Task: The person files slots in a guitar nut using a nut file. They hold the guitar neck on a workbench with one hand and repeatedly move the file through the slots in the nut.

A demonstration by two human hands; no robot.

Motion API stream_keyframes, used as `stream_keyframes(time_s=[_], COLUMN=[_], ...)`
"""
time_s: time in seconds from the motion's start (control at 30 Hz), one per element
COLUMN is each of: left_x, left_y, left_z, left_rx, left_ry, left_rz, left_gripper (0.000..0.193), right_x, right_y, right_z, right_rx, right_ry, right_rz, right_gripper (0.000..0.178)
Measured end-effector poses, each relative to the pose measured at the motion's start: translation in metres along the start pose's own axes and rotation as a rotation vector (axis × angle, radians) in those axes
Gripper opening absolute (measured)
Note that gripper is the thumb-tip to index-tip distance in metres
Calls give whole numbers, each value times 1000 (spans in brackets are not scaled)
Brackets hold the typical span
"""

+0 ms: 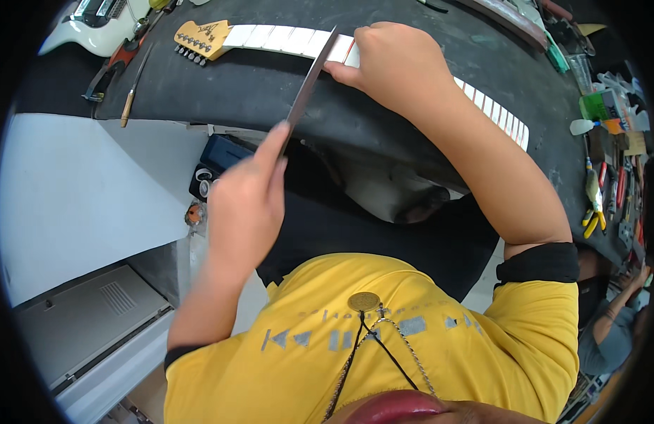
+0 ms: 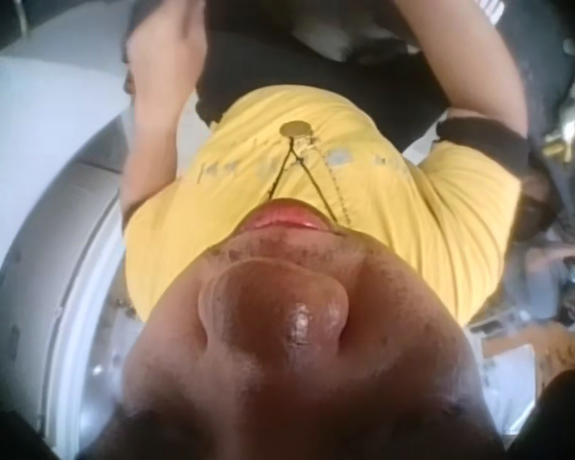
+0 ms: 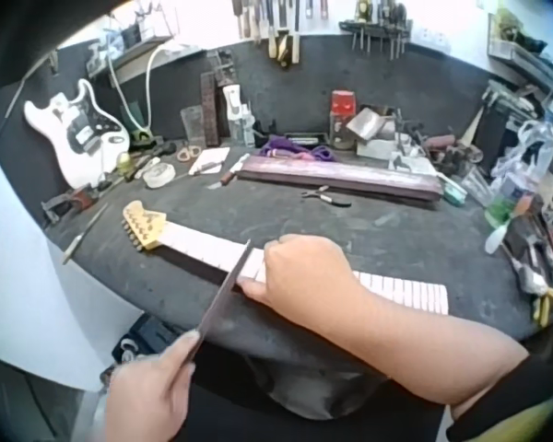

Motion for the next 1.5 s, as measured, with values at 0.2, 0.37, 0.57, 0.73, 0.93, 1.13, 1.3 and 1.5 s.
stream_keyframes(time_s=[0.2, 0.37, 0.57, 0.73, 0.93, 1.13, 1.3, 1.5], left_x=[22, 5, -18, -22, -7, 18, 7, -9], left_y=[114, -12, -74, -46, -14, 101, 13, -2], left_z=[15, 0, -10, -1, 2, 18, 4, 7], left_rx=[89, -48, -76, -98, -107, 34, -12, -4], left_ry=[21, -2, -45, -103, -176, -33, 0, 40], left_rz=[64, -8, 64, 34, -8, 90, 19, -1], left_gripper=[37, 53, 47, 46, 43, 32, 45, 49], right_x=[-9, 4, 0, 5, 4, -3, 3, 1], right_y=[6, 1, 4, 1, 1, 5, 1, 1], right_z=[-5, 4, 0, 4, 1, 0, 7, -1], right_rx=[-6, 53, 73, 24, 24, -1, 52, 20], right_ry=[-10, -5, -5, 18, 27, 11, 7, 9], right_rz=[-60, -135, -184, -28, -22, -21, -47, -8], right_gripper=[61, 60, 59, 58, 58, 58, 54, 54])
Point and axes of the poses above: each hand's wrist, its own y-axis towards the middle knuckle, its own x-axis out of the palm, z = x × y, the point moved 5 cm from there along y, towards the middle knuckle, and after that the axes turned 7 degrees about -y, right-handed, at the moved point
